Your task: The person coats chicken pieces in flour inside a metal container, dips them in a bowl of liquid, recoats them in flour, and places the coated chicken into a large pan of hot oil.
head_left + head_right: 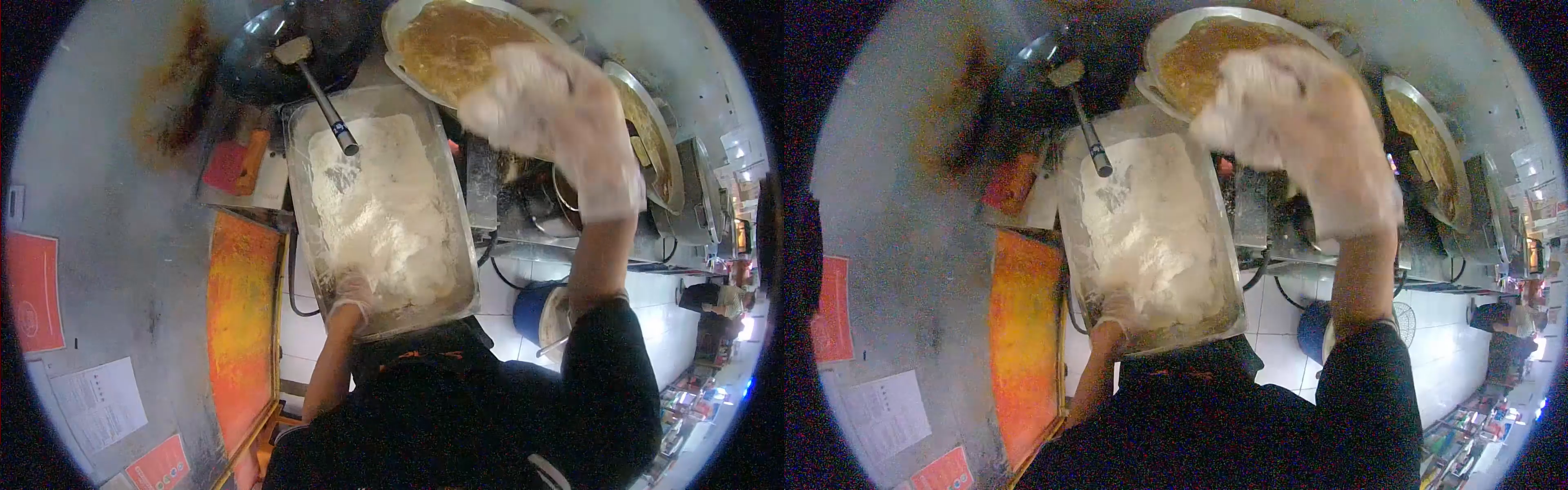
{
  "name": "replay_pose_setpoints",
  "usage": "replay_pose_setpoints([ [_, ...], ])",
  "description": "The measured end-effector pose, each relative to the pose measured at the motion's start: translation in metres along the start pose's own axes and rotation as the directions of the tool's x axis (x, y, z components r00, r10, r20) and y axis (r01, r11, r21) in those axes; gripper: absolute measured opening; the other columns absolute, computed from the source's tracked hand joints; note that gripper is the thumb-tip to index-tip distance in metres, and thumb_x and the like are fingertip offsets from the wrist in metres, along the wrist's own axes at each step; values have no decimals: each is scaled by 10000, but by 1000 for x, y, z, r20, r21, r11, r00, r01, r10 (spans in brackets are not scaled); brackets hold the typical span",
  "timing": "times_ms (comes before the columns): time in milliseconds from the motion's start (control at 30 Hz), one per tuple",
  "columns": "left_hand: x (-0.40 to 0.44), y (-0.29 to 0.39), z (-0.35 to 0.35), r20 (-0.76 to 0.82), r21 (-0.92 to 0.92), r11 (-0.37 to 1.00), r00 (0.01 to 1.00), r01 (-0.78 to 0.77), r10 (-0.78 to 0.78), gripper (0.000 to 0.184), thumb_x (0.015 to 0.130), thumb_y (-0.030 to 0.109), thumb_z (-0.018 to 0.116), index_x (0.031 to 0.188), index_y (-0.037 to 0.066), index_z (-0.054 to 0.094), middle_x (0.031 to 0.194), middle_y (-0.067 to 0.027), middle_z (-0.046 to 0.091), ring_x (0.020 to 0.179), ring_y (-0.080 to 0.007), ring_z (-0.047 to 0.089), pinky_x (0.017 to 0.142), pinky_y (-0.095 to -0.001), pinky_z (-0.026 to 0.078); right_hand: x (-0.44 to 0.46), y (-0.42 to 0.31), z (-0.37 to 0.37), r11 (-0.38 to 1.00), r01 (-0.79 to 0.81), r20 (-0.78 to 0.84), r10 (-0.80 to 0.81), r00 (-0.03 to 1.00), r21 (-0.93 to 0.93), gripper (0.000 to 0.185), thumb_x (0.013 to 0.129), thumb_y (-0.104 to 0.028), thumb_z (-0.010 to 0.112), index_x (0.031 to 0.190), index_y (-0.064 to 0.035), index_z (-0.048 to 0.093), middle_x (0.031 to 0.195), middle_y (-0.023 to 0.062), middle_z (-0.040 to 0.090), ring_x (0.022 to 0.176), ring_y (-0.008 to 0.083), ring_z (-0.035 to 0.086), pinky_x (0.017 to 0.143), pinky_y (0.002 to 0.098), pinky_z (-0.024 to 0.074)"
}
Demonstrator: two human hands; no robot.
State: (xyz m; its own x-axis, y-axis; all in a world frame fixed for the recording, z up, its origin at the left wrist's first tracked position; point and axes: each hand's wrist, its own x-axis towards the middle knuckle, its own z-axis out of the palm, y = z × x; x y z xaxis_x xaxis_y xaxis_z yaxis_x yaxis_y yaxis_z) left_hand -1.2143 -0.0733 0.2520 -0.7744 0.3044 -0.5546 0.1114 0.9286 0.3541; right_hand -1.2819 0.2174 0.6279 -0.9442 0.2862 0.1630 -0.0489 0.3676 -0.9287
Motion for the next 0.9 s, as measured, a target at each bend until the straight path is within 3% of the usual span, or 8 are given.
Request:
replay_pose_setpoints([
  [67,1,0,0,16,-5,1000,1000,-2,2,620,855,430,672,1258,-30,565,1220,-291,607,1157,-415,593,977,-474,488,54,29,-17,613,568,176,-579,796,-549,317,838,-231,705,1072,-19,677,948,84,719,778,232,699,696,334,559],
  [133,4,2,-1,14,-12,1000,1000,-7,8,626,855,443,666,1253,-30,569,1214,-294,608,1153,-420,593,976,-477,487,95,45,-13,169,685,482,-594,644,-708,302,751,-215,729,986,-29,698,967,128,731,819,325,710,762,421,571],
  [233,9,8,-1,-13,-30,999,1000,-13,13,635,854,463,658,1245,-31,574,1206,-298,609,1146,-427,594,975,-480,486,139,48,40,-98,627,614,133,778,-773,380,821,-248,679,1181,-126,673,1039,122,709,952,302,675,817,408,527],
  [367,17,18,4,-113,-59,998,993,-18,11,649,854,490,647,1235,-31,581,1195,-304,612,1138,-436,595,973,-485,484,193,113,53,286,482,527,105,843,-828,321,809,-199,669,1123,-144,701,1035,113,697,931,319,660,799,414,524],
  [467,19,20,0,-110,-92,996,994,-15,5,660,853,510,638,1227,-31,587,1186,-308,613,1132,-443,596,971,-489,483,142,76,27,150,652,534,-454,713,-743,263,820,-284,684,977,-76,715,937,158,710,866,333,684,772,441,533],
  [633,2,13,-23,-46,-253,966,997,49,-62,680,852,543,624,1214,-32,596,1173,-315,616,1121,-455,597,968,-495,481,-29,98,54,766,392,629,21,777,-509,281,953,-249,547,1106,-41,658,1027,142,694,908,260,676,774,402,536],
  [733,-14,29,-36,-245,-385,917,946,106,-212,598,837,508,652,1107,-25,647,1101,-286,655,1047,-430,643,927,-488,510,-88,237,124,714,387,729,251,636,-584,276,975,-185,485,1070,35,623,1037,190,684,909,274,683,781,411,551],
  [900,-2,18,-21,-322,32,994,941,-101,106,413,779,387,704,949,11,698,962,-231,704,917,-377,690,825,-469,549,-151,330,171,430,390,498,172,850,-814,215,882,-142,554,893,30,682,797,180,687,761,335,690,734,436,554],
])
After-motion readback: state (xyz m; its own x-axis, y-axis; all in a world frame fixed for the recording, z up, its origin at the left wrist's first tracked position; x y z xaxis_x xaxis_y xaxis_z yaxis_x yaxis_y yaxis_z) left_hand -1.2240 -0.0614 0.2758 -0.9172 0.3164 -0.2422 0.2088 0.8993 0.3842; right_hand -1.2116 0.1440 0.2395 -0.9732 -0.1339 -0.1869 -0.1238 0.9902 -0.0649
